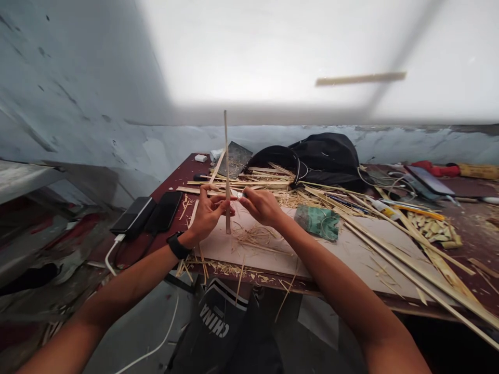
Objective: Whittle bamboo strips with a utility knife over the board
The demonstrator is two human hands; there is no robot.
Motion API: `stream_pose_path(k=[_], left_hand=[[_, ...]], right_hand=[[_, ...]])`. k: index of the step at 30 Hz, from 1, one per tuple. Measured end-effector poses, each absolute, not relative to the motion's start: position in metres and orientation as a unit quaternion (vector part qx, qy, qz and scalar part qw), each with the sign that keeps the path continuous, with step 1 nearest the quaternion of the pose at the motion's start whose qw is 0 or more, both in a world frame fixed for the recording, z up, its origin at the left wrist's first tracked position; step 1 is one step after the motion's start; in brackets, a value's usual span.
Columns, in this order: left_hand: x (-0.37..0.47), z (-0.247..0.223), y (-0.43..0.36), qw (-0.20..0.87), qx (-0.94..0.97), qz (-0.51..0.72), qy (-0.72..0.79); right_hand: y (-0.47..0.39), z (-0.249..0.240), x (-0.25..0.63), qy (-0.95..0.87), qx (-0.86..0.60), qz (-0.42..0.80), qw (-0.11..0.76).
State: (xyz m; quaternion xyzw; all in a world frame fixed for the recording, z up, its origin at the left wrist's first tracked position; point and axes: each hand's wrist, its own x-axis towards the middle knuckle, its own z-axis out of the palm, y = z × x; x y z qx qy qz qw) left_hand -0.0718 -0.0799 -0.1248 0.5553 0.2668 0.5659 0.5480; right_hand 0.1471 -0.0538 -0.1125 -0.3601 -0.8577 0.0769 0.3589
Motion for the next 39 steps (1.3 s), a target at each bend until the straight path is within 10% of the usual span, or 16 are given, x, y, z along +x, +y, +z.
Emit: stream_pose_path(k=[39], left_hand=[[-0.083,-0.111,-0.098,0.761,0.501,0.311,0.270]], right_hand=[[0.002,-0.099,0.228,-0.616,-0.702,-0.125,0.335]])
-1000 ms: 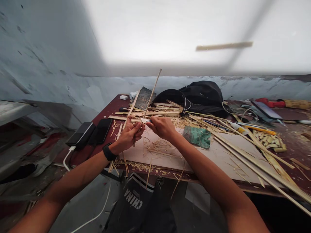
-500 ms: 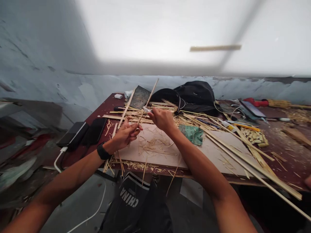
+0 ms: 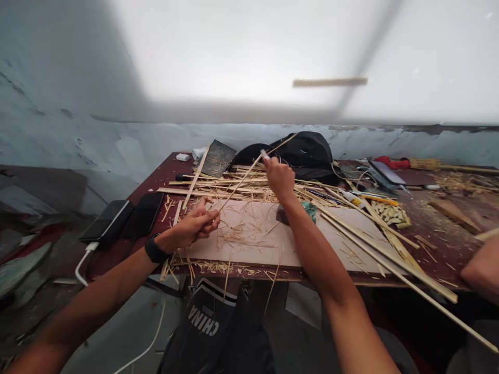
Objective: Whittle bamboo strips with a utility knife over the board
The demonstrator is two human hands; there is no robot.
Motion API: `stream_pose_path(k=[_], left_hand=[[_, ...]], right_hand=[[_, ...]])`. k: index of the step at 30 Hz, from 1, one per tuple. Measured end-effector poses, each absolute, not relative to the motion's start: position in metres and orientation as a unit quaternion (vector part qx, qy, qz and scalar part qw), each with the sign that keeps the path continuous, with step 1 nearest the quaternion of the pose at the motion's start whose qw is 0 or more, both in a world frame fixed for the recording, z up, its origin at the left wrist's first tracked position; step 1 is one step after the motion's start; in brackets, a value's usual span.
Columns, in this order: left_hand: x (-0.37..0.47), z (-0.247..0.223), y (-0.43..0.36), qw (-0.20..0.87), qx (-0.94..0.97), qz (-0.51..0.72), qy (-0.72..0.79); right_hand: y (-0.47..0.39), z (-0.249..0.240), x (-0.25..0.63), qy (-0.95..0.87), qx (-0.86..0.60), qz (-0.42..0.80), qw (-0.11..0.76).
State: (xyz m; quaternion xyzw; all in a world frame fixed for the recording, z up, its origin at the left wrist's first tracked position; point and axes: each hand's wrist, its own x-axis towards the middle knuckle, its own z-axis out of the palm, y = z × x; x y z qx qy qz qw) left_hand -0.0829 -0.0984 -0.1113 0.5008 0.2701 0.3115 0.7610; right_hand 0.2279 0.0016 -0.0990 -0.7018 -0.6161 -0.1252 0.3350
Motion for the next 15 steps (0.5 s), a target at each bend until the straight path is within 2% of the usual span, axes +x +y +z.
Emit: stream_pose_path(k=[3,5,8,11,15], left_hand=[[-0.084,-0.110,-0.101,0.764,0.517,0.282,0.264],[-0.082,-0.111,-0.100,0.751,0.521,0.307,0.265],[-0.080,-0.116,-0.094,0.723,0.535,0.340,0.275],[-0.079,-0.125,-0.089,0.677,0.568,0.360,0.300],[-0.081,-0.135,-0.084,0.597,0.627,0.372,0.335]], right_hand=[[0.012,-0.101,0.271,-0.512,-0.775,-0.094,0.358],[0.015,-0.104,0.288,-0.497,-0.772,-0.075,0.388],[0.018,-0.106,0.289,-0.528,-0.691,0.013,0.493],[0.016,-0.104,0.269,-0.539,-0.568,0.190,0.592],[0.006,-0.098,0.242,-0.553,-0.438,0.337,0.624]])
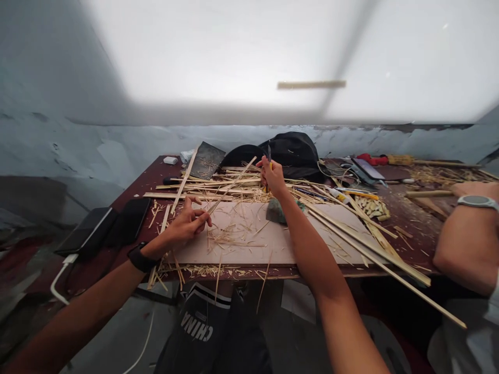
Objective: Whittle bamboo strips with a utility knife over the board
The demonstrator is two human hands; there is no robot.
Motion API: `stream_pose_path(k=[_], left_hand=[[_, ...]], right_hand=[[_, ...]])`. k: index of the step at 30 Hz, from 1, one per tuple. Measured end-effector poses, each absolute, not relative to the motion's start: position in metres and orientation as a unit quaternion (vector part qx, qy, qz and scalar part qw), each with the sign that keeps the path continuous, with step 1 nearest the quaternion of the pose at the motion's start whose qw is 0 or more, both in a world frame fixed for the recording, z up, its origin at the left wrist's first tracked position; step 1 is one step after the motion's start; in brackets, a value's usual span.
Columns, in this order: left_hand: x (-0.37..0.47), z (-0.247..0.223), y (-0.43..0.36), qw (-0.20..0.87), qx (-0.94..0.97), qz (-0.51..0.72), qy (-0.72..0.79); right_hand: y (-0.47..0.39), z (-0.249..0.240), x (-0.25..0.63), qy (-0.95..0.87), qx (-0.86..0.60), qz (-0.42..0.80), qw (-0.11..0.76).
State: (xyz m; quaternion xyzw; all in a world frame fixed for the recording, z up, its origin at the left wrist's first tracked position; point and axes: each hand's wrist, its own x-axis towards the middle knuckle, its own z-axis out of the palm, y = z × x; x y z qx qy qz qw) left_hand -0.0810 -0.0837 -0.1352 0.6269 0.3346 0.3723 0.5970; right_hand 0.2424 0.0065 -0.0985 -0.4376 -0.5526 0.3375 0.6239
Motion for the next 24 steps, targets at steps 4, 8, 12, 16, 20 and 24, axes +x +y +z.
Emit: stream_pose_path(k=[4,8,12,16,20,24], left_hand=[[-0.0818,-0.1378,-0.0808,0.551,0.658,0.386,0.337],[-0.0819,-0.1353,-0.0825,0.502,0.678,0.411,0.345],[-0.0819,-0.1333,-0.0853,0.428,0.711,0.438,0.345],[-0.0817,-0.1343,-0.0863,0.414,0.716,0.448,0.339],[-0.0818,-0.1381,-0.0852,0.417,0.722,0.428,0.349],[-0.0809,-0.1334,-0.0833,0.522,0.671,0.380,0.365]], right_hand=[[-0.0010,-0.0975,0.2311,-0.558,-0.392,0.375,0.628],[-0.0018,-0.0983,0.2299,-0.543,-0.382,0.393,0.636],[-0.0022,-0.0981,0.2305,-0.534,-0.378,0.405,0.638],[-0.0032,-0.0984,0.2306,-0.528,-0.361,0.422,0.642],[-0.0030,-0.0998,0.2311,-0.526,-0.347,0.434,0.644],[-0.0034,-0.0999,0.2295,-0.524,-0.337,0.444,0.644]])
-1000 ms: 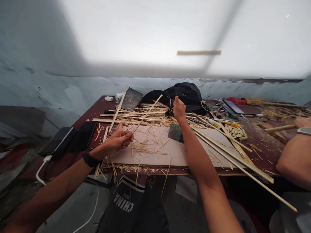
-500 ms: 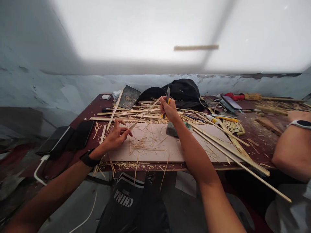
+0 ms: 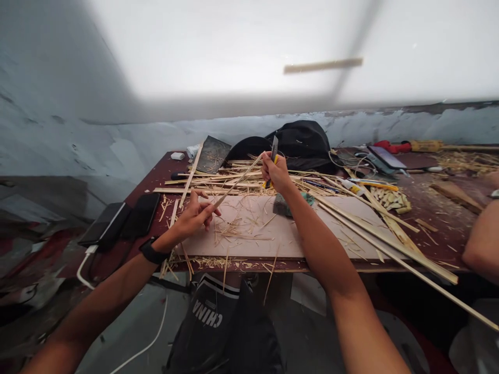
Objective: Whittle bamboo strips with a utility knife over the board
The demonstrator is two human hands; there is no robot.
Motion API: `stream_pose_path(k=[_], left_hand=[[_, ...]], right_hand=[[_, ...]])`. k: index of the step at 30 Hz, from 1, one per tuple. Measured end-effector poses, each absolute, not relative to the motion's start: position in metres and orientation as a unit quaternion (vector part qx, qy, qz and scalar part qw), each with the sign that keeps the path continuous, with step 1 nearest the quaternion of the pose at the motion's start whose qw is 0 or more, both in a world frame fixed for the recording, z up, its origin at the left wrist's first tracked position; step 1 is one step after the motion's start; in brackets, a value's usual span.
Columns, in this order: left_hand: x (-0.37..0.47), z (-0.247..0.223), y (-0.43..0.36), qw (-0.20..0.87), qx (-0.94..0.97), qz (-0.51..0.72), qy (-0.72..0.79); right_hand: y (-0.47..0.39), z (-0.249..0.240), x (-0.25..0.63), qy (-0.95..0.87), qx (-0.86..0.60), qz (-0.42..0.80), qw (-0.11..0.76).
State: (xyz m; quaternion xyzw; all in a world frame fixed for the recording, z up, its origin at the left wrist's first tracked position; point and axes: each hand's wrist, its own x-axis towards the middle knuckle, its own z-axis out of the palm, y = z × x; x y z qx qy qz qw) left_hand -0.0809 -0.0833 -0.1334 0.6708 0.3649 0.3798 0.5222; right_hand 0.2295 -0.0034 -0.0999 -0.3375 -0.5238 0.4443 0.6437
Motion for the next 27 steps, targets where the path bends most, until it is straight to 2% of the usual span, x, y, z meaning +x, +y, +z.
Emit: stream_pose_path(k=[4,9,11,13,15,17,19,21,27], left_hand=[[-0.072,-0.110,-0.082,0.614,0.618,0.344,0.352],[-0.047,-0.089,-0.079,0.673,0.587,0.350,0.282],[-0.039,-0.091,-0.076,0.670,0.573,0.387,0.270],[-0.035,-0.097,-0.073,0.657,0.555,0.427,0.278],[-0.034,-0.104,-0.070,0.646,0.537,0.453,0.298],[-0.035,-0.109,-0.067,0.637,0.530,0.463,0.314],[-0.036,-0.112,-0.066,0.629,0.532,0.470,0.318],[-0.036,-0.114,-0.066,0.614,0.538,0.482,0.318],[-0.033,-0.122,-0.068,0.575,0.562,0.501,0.321]], right_hand=[[-0.007,-0.099,0.221,-0.526,-0.321,0.476,0.628],[-0.013,-0.101,0.202,-0.578,-0.345,0.482,0.561],[-0.014,-0.102,0.198,-0.626,-0.400,0.396,0.540],[-0.017,-0.102,0.195,-0.693,-0.462,0.238,0.499],[-0.020,-0.102,0.192,-0.761,-0.496,0.090,0.408],[-0.024,-0.102,0.187,-0.806,-0.511,0.006,0.299],[-0.029,-0.102,0.179,-0.826,-0.519,-0.035,0.215],[-0.032,-0.101,0.173,-0.832,-0.524,-0.061,0.173],[-0.029,-0.099,0.176,-0.796,-0.579,-0.108,0.142]])
